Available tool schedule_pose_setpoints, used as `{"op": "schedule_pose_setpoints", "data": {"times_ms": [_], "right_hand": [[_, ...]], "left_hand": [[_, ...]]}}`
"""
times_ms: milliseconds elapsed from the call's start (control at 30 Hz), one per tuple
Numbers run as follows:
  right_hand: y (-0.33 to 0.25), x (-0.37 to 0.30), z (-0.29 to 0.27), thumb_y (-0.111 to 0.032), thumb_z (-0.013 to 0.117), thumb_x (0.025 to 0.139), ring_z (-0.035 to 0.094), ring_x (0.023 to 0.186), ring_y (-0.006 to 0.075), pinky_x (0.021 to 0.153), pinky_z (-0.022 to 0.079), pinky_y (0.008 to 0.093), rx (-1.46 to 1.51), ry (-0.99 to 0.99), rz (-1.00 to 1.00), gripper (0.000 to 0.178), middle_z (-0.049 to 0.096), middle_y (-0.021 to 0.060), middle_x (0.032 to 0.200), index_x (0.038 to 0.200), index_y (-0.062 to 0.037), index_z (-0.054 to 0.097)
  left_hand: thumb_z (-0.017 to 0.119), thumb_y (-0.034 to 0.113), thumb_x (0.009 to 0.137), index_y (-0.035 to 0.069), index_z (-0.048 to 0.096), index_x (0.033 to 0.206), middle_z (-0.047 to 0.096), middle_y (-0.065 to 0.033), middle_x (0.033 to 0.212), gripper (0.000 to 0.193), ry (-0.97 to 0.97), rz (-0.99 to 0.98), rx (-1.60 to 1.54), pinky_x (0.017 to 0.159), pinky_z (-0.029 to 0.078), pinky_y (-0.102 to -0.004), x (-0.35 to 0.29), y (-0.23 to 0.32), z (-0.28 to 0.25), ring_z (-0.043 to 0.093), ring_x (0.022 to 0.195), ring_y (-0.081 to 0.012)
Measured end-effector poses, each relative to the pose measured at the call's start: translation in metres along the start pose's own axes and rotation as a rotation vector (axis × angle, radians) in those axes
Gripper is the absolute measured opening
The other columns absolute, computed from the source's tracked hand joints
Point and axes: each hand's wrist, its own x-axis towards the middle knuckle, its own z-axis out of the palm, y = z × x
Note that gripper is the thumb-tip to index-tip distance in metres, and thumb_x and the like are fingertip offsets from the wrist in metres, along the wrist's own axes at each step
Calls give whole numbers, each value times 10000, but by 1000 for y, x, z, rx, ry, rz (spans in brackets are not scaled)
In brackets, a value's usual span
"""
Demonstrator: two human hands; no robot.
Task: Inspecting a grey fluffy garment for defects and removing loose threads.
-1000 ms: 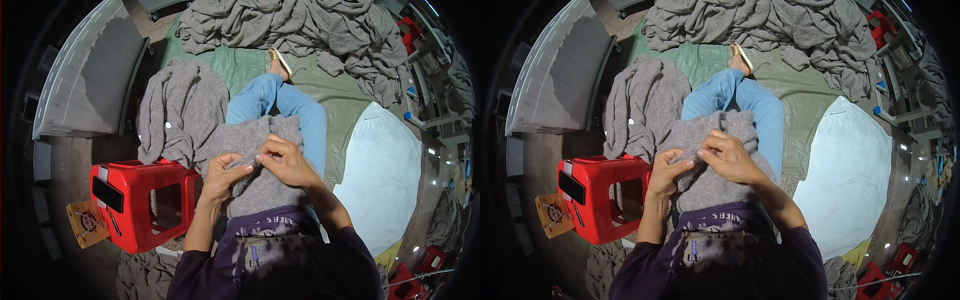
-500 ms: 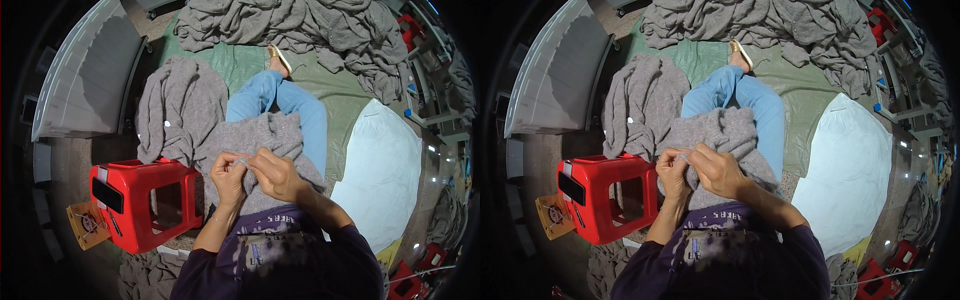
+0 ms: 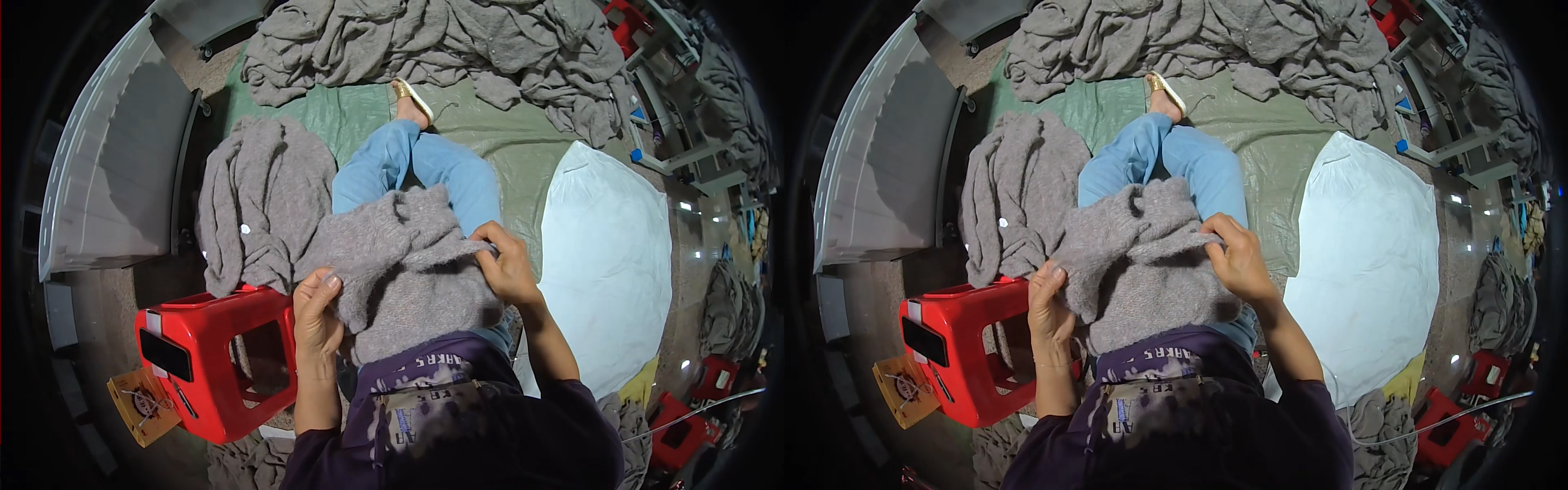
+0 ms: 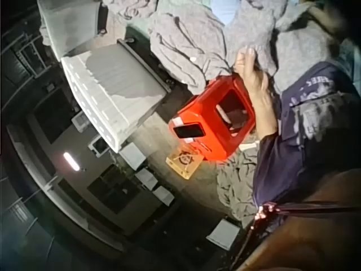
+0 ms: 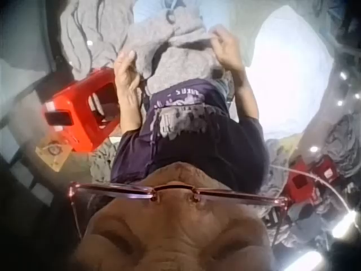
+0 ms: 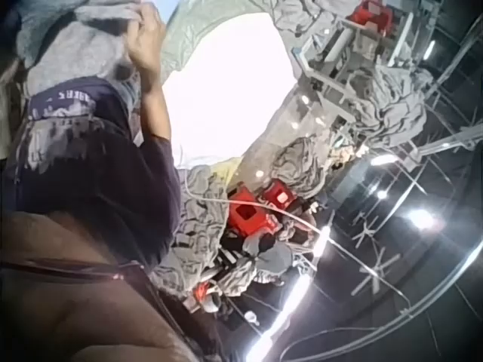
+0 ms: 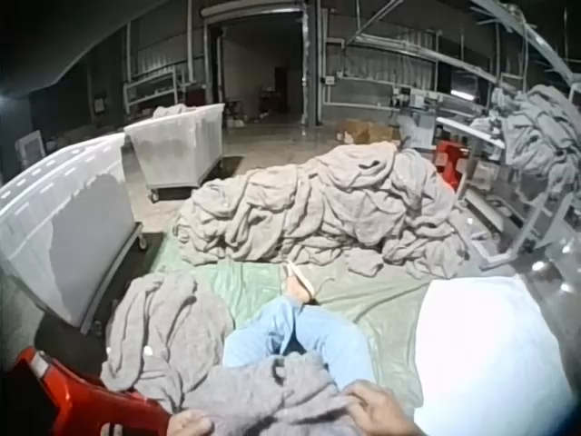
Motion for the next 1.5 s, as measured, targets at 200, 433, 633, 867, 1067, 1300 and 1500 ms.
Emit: {"op": "schedule_pose_setpoints", "data": {"times_ms": [200,433,633,867,1067,1300,1500], "right_hand": [[-11,-2,7,22,535,763,569,750,170,703,446,272,472,-109,239,166,601,91,804,900,29,629],[-27,1,-4,104,553,603,615,798,221,725,472,258,111,57,-116,449,633,124,871,1030,18,664],[-66,-2,-23,123,551,596,663,830,241,729,507,265,13,14,-209,453,673,155,924,1018,14,673],[-73,-5,-6,71,617,633,665,733,272,627,533,312,181,87,-479,226,672,146,840,848,1,618],[-95,10,31,33,637,687,625,680,228,585,510,321,-84,-25,-649,229,606,115,846,913,19,602],[-87,10,44,69,631,627,615,674,237,562,488,320,-84,32,-681,304,600,123,864,925,15,646],[-79,22,36,86,573,609,614,743,284,647,499,326,204,-173,-406,339,604,141,873,940,28,617]], "left_hand": [[592,94,877,-11,616,926,667,-96,890,118,-47,11,-131,761,515,-290,2,4,6,642,810,-163],[587,76,878,-4,617,905,666,-87,879,89,-3,-2,-119,753,509,-280,-2,8,10,639,800,-153],[611,76,869,9,624,881,650,-49,840,70,16,20,-103,711,476,-243,1,13,21,599,750,-115],[624,-1,841,-6,643,833,638,-30,839,21,-73,124,162,713,435,-210,-5,4,33,561,752,-74],[665,37,841,-5,658,845,615,16,769,43,-83,112,352,608,396,-170,-13,-1,46,512,672,-25],[696,-8,808,-11,659,881,633,-2,784,82,-43,150,197,611,425,-168,-9,-13,36,539,690,-27],[693,-55,777,-24,653,878,645,-41,866,113,-107,342,526,701,461,-210,-8,-13,32,574,790,-81]]}}
